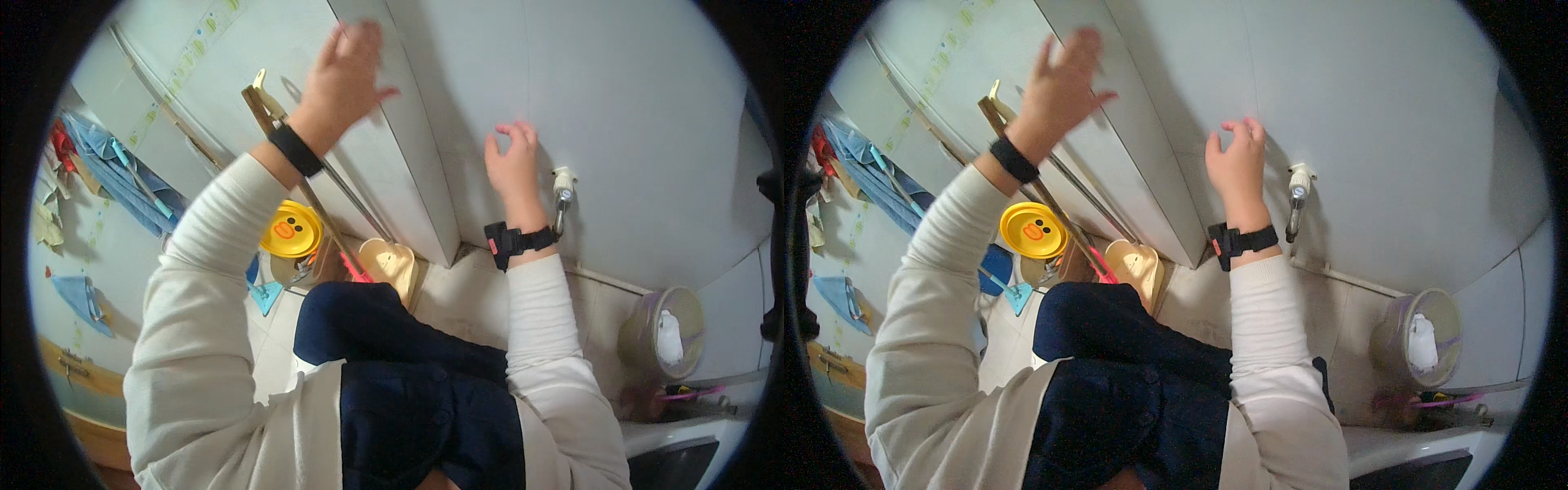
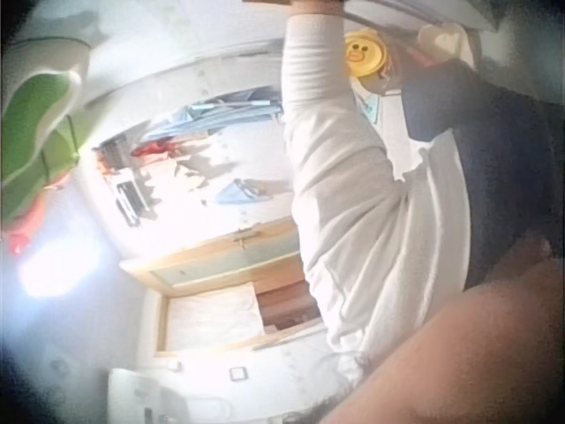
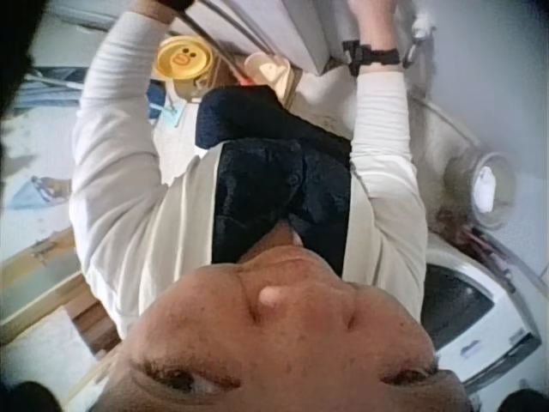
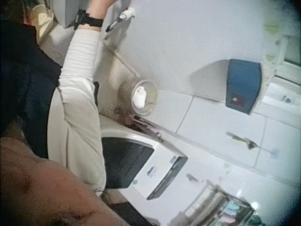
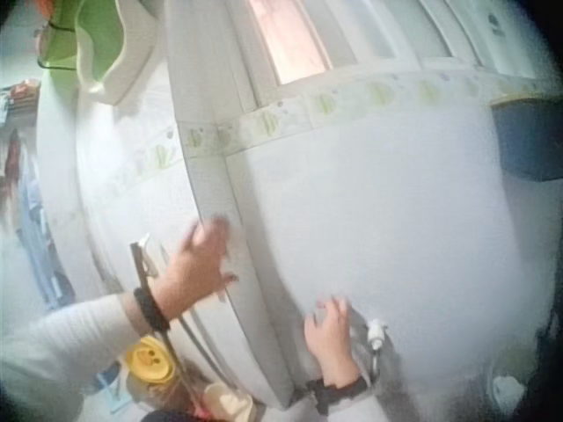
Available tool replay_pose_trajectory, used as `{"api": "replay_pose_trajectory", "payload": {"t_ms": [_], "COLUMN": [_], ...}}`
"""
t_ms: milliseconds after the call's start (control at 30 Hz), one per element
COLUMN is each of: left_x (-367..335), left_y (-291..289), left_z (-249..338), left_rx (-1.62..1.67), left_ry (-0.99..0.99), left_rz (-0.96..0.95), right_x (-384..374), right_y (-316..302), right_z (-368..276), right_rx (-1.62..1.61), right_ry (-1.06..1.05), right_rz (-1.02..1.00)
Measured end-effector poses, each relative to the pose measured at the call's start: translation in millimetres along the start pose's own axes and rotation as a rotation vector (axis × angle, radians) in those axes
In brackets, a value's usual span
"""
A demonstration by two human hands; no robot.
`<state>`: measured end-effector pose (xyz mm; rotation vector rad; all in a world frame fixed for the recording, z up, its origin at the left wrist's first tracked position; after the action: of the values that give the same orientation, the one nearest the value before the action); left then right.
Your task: The person cleans the bathroom by wiping the window sill, sink, and wall tiles with a tissue. They pick up a bottle of cleaning liquid, apply it to the tissue, and wipe the surfaces. The person also wipes the faucet and surrounding areas.
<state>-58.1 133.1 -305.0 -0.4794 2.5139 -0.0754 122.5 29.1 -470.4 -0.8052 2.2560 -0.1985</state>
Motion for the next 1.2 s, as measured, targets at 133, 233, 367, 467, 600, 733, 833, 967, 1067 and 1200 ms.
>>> {"api": "replay_pose_trajectory", "payload": {"t_ms": [133, 233, 367, 467, 600, 733, 833, 967, 1067, 1200], "left_x": [74.9, 91.2, 39.7, -23.0, -42.1, -24.7, 7.0, 67.6, 87.9, 67.2], "left_y": [-3.4, 3.5, 15.5, 15.9, 13.3, 33.0, 44.8, 49.7, 46.5, 38.2], "left_z": [90.2, 107.4, 47.2, -44.9, -95.3, -37.9, 35.2, 128.6, 164.6, 129.0], "left_rx": [0.266, 0.219, 0.02, -0.199, 0.055, 0.589, 0.904, 1.375, 1.434, 1.258], "left_ry": [0.569, 0.564, 0.275, -0.102, 0.029, -0.127, -0.212, -0.196, -0.248, -0.326], "left_rz": [-0.381, -0.193, -0.084, 0.174, 0.435, 0.262, 0.236, -0.003, -0.057, 0.104], "right_x": [2.2, 2.7, 3.3, 3.7, 5.0, 8.6, 16.9, 32.0, 39.5, 36.2], "right_y": [9.9, 12.0, 9.2, 9.8, 14.5, 20.1, 23.9, 26.0, 24.5, 10.7], "right_z": [0.0, 0.6, 2.4, 4.9, 8.6, 11.6, 12.7, 7.8, 1.6, -3.8], "right_rx": [-0.018, 0.034, 0.043, 0.043, 0.063, 0.148, 0.17, 0.212, 0.268, 0.305], "right_ry": [0.016, 0.018, -0.001, 0.004, -0.048, -0.118, -0.104, -0.094, -0.083, -0.096], "right_rz": [-0.073, -0.138, -0.075, -0.058, -0.034, -0.022, -0.087, -0.193, -0.263, -0.243]}}
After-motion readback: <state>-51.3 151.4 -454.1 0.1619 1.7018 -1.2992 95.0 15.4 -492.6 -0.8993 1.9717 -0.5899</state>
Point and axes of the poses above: each hand's wrist, its own x-axis away from the middle knuckle, its own y-axis out of the palm, z = x × y, the point moved 2 cm from there along -x, towards the middle knuckle, and after that the axes turned 12 degrees about -z, right-handed, at the moved point
